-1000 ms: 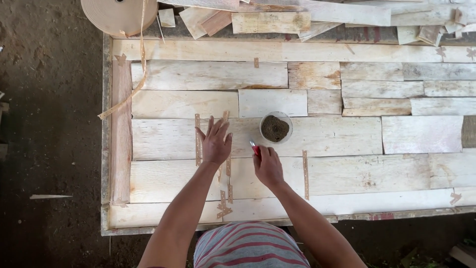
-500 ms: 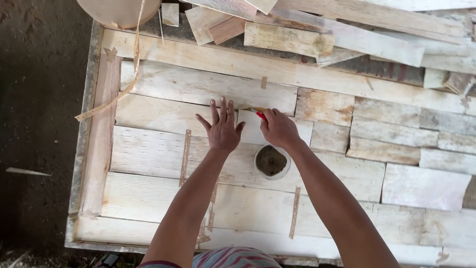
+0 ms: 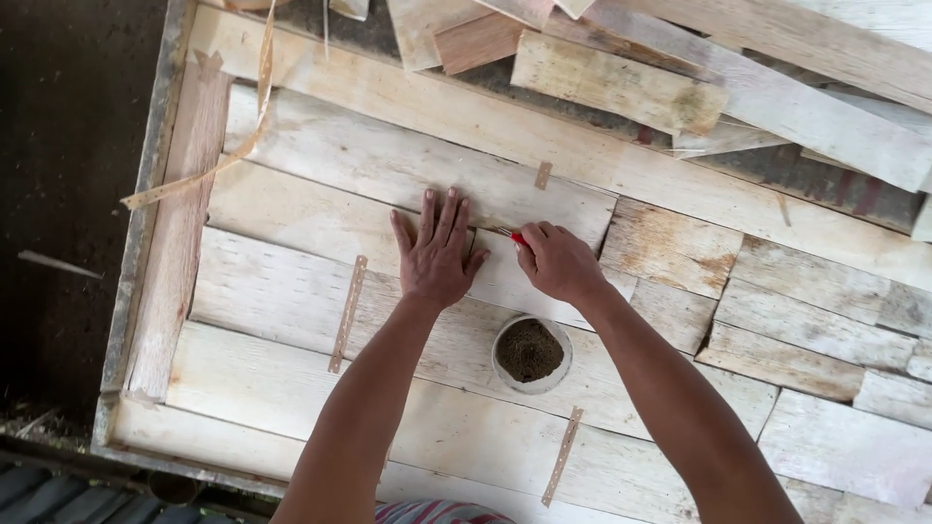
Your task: The person arranges wooden planks on a flat surface and secures them using a utility knife to cut and apply strips of adhesive tape. The person repeatedly measures, cuts, and tapes the planks to hold them in place.
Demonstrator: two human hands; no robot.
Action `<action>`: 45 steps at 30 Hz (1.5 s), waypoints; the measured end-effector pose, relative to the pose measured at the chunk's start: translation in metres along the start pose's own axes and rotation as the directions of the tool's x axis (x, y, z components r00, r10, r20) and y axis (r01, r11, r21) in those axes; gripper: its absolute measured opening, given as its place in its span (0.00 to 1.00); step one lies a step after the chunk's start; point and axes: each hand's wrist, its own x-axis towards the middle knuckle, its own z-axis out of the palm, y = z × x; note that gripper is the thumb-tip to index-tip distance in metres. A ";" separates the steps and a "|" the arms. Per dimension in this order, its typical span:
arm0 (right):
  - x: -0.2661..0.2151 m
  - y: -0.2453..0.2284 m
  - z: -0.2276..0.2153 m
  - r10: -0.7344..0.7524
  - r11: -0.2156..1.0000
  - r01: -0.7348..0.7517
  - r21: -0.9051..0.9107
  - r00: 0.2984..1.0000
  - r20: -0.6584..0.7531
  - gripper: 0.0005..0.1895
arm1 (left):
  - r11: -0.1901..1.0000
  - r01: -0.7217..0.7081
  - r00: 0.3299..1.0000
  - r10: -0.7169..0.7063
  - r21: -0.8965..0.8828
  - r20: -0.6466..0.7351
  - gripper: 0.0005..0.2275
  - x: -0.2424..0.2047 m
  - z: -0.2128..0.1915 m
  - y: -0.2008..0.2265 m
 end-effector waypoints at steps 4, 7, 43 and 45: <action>0.006 -0.009 0.002 -0.095 0.988 0.093 -0.123 0.995 -0.013 0.13 | 0.999 0.010 1.000 -0.010 -0.035 0.003 0.36 0.000 0.001 -0.002; 0.008 -0.009 0.013 -0.120 0.966 0.109 -0.236 0.992 -0.035 0.15 | 0.999 0.004 1.000 -0.004 -0.032 -0.010 0.37 0.001 0.006 -0.003; 0.024 -0.016 -0.016 -0.127 0.950 0.149 -0.275 0.987 0.096 0.15 | 1.000 -0.010 0.999 0.009 -0.016 -0.048 0.36 0.001 0.010 -0.004; 0.020 -0.014 -0.011 -0.154 0.945 0.165 -0.284 0.986 0.060 0.16 | 1.000 -0.009 0.999 0.009 -0.011 -0.053 0.37 0.002 0.012 -0.004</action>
